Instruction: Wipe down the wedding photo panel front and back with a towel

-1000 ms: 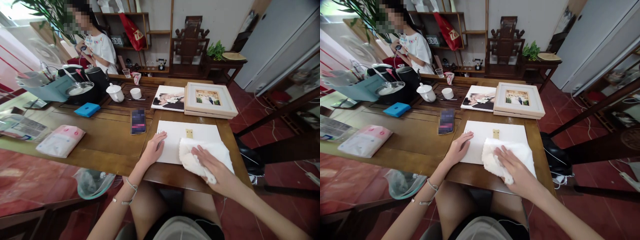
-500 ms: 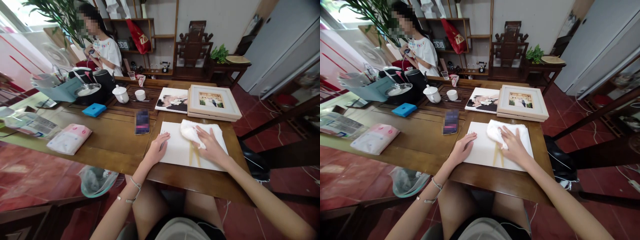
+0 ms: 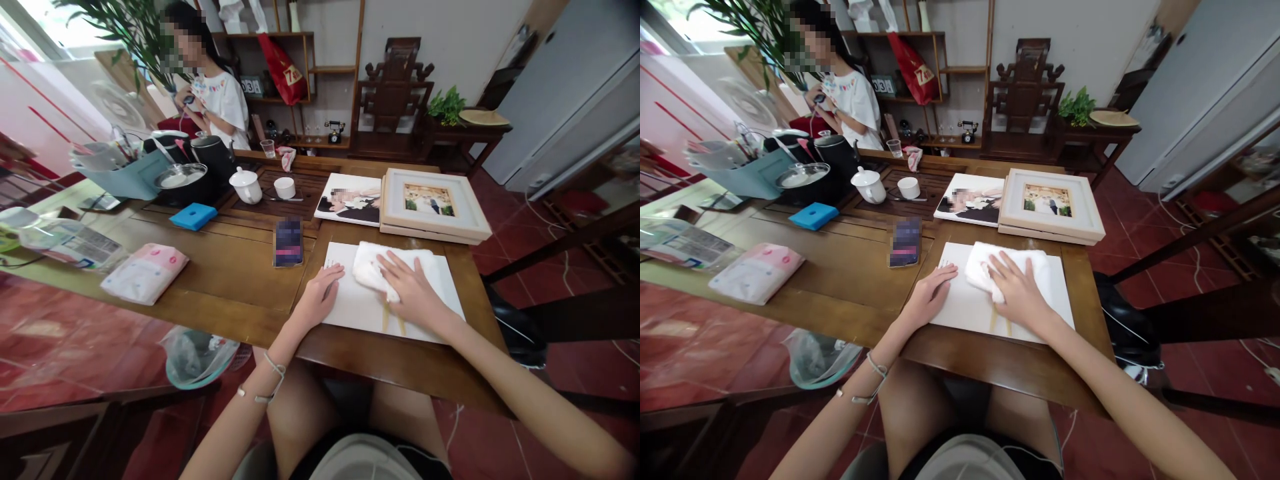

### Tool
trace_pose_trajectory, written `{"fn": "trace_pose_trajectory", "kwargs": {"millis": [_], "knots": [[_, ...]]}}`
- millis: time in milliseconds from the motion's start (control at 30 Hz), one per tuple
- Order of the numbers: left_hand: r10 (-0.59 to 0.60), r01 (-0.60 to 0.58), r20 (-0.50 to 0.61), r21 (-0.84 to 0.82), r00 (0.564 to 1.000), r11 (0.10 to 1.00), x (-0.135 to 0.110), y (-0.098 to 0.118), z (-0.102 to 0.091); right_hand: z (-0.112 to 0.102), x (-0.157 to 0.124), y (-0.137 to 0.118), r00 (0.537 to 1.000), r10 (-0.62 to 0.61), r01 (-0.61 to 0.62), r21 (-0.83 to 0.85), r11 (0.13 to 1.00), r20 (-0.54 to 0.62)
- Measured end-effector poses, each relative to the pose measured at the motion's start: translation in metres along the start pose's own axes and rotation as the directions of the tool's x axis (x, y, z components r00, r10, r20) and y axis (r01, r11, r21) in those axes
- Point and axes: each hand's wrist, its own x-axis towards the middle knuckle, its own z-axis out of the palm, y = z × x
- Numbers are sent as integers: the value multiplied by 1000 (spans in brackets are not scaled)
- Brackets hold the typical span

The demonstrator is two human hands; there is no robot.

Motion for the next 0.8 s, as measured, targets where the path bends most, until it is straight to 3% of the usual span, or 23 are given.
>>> {"fn": "trace_pose_trajectory", "kwargs": {"millis": [100,167,233,400,500,633,800], "knots": [[6,-6,-5,-2,1000,1000,0,-1,0,0,31,2,996,85,-84,-63,994,7],[4,-4,-9,-3,1000,1000,0,-1,0,1,33,-8,998,69,-68,-115,991,3],[-2,2,-11,-4,1000,1000,1,-1,0,4,19,-26,1000,-1,1,-153,988,1],[-26,26,23,-5,999,1000,1,3,-2,11,-48,-83,974,-228,223,-142,964,-15],[-37,37,31,-9,999,999,1,5,-4,7,-66,-94,957,-290,289,-82,954,-3],[-41,41,34,1,999,999,1,5,-4,-3,-34,-70,986,-158,160,-33,987,62],[-28,28,18,12,999,1000,1,4,-3,-3,31,-45,992,121,-115,-163,980,24]]}}
